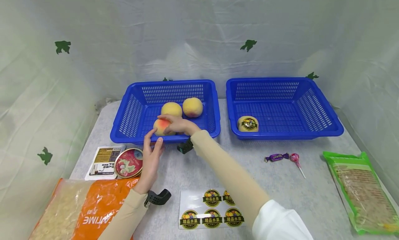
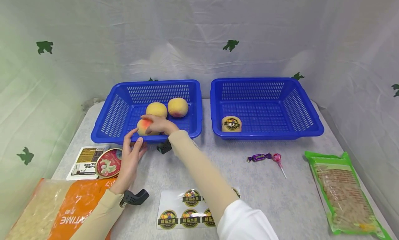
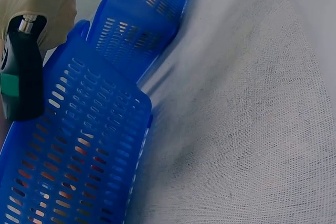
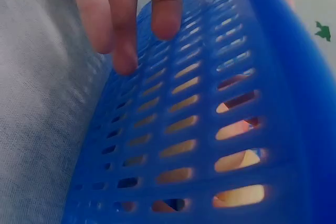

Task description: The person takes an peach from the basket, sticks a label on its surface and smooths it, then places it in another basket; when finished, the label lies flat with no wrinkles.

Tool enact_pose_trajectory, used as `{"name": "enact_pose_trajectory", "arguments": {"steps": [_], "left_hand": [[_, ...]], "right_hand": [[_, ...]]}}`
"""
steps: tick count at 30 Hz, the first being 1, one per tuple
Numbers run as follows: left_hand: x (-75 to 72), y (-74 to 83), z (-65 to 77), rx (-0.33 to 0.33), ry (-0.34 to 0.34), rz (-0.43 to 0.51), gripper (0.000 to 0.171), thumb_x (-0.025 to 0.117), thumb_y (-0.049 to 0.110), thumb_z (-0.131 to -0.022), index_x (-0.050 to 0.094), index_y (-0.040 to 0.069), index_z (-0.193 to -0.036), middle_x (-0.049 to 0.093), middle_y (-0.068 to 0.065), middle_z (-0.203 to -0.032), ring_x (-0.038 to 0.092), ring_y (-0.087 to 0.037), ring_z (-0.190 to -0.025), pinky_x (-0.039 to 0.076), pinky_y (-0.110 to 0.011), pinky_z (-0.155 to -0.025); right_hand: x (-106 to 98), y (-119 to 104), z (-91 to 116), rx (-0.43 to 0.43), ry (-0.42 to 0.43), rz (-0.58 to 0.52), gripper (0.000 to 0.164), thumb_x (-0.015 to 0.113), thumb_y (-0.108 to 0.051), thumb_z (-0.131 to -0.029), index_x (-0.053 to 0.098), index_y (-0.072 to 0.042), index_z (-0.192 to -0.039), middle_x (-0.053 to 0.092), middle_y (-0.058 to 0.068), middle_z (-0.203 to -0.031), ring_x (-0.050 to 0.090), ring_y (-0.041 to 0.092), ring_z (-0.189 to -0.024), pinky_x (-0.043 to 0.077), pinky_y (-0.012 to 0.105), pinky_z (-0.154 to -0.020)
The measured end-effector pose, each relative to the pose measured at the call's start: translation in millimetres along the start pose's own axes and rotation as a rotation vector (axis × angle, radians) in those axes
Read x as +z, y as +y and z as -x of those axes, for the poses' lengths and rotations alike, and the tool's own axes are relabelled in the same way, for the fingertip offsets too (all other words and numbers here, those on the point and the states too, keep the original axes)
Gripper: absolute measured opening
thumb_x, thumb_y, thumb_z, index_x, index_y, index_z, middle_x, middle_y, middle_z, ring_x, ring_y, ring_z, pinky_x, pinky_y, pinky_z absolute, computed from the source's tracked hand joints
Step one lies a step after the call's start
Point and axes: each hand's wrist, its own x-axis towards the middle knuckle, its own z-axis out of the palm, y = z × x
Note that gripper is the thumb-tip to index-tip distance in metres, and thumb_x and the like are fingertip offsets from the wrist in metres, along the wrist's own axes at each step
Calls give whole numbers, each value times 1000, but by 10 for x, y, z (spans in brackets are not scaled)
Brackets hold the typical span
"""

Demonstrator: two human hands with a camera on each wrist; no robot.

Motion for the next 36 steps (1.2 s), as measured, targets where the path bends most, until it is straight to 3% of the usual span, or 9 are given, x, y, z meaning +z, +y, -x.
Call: {"name": "enact_pose_trajectory", "arguments": {"steps": [7,13,16,24,30,36], "left_hand": [[-4,-15,-1,-3,8,-5,47,41,23,-97,24,13,-140,24,-16,-129,34,-31,-110,30,-46,-99],[12,-17,-5,4,18,8,43,41,20,-97,28,12,-137,30,-8,-120,34,-37,-110,32,-46,-98],[-4,-58,-28,4,20,11,42,41,20,-97,28,14,-137,30,-6,-118,34,-37,-111,33,-45,-98],[-50,-215,-101,36,43,-28,45,44,31,-95,30,20,-136,30,-5,-121,38,-25,-105,35,-41,-97],[-40,-236,-108,55,57,-24,43,46,31,-94,33,20,-134,32,-10,-122,39,-21,-102,34,-42,-98],[-32,-249,-109,53,63,-14,44,46,30,-94,34,19,-134,34,-6,-116,39,-29,-105,34,-41,-98]], "right_hand": [[3,29,-13,17,-20,-20,63,57,1,-84,33,-16,-140,32,4,-140,39,17,-107,39,26,-82],[-9,54,3,3,27,-34,61,62,1,-82,37,-13,-136,33,4,-139,40,16,-100,39,21,-72],[-30,53,35,-1,32,-27,60,62,-4,-83,37,-15,-136,36,4,-135,43,18,-89,41,26,-66],[-205,19,142,-42,-4,-20,58,64,-22,-84,35,-24,-135,37,1,-131,46,19,-90,45,43,-73],[-403,-60,268,-91,-25,-61,56,64,-23,-84,37,-26,-133,42,4,-123,45,19,-91,44,38,-73],[-610,-116,441,-121,-9,-62,56,65,-26,-83,38,-32,-132,53,10,-106,51,20,-89,47,34,-73]]}}
